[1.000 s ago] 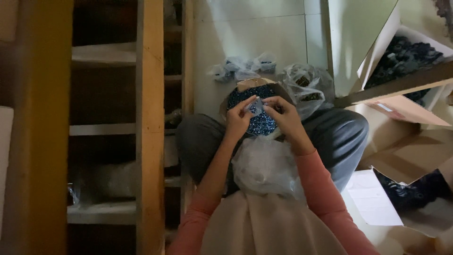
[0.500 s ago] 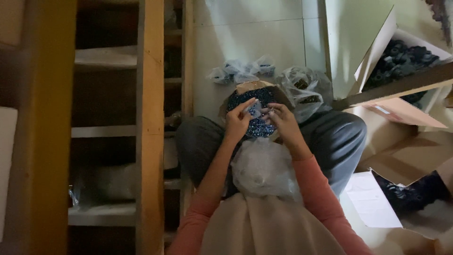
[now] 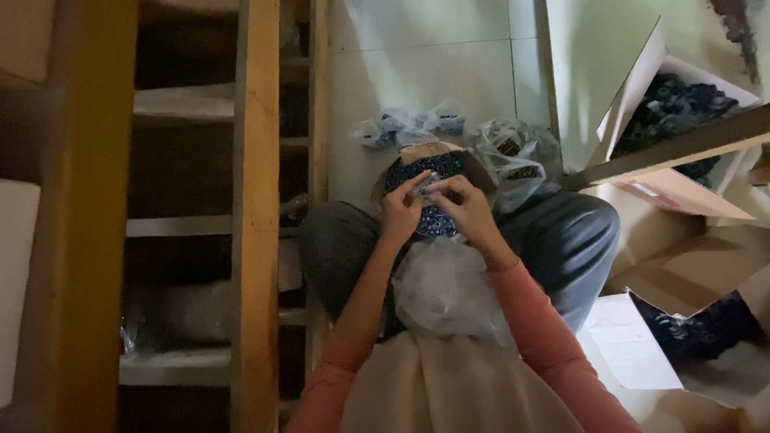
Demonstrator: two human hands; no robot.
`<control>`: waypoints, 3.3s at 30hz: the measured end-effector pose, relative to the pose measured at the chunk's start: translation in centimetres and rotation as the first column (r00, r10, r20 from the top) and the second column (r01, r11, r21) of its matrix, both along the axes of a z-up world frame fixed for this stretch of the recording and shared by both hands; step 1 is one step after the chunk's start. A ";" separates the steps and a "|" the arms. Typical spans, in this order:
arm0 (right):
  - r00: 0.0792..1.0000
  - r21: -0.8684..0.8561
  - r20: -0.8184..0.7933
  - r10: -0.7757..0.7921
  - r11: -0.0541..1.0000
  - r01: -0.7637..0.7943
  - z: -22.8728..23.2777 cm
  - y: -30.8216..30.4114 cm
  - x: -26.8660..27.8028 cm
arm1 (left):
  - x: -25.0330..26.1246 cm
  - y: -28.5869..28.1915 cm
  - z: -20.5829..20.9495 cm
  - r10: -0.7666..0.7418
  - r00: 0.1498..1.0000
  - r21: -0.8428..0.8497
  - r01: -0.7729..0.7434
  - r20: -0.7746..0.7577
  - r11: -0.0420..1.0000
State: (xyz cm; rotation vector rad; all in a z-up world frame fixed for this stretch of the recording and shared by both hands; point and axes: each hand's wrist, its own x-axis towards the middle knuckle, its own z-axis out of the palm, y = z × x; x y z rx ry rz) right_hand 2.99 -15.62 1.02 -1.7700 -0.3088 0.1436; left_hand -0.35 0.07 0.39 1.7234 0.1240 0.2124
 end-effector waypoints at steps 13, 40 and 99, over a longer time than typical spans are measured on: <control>0.970 0.072 -0.222 -0.094 0.991 0.113 -1.2 -2.0 -0.4 | 0.4 -0.2 -1.1 0.022 0.999 -0.033 -0.023 -0.037 0.999; 0.999 0.098 -0.032 -0.010 0.995 0.013 -2.8 -0.7 0.3 | 0.4 -0.2 -1.1 0.019 0.999 -0.058 -0.022 -0.039 0.998; 0.928 -0.473 -0.133 0.347 0.801 -0.367 -8.7 0.3 0.5 | 1.0 0.1 -1.0 0.125 0.978 0.023 -0.123 -0.168 0.992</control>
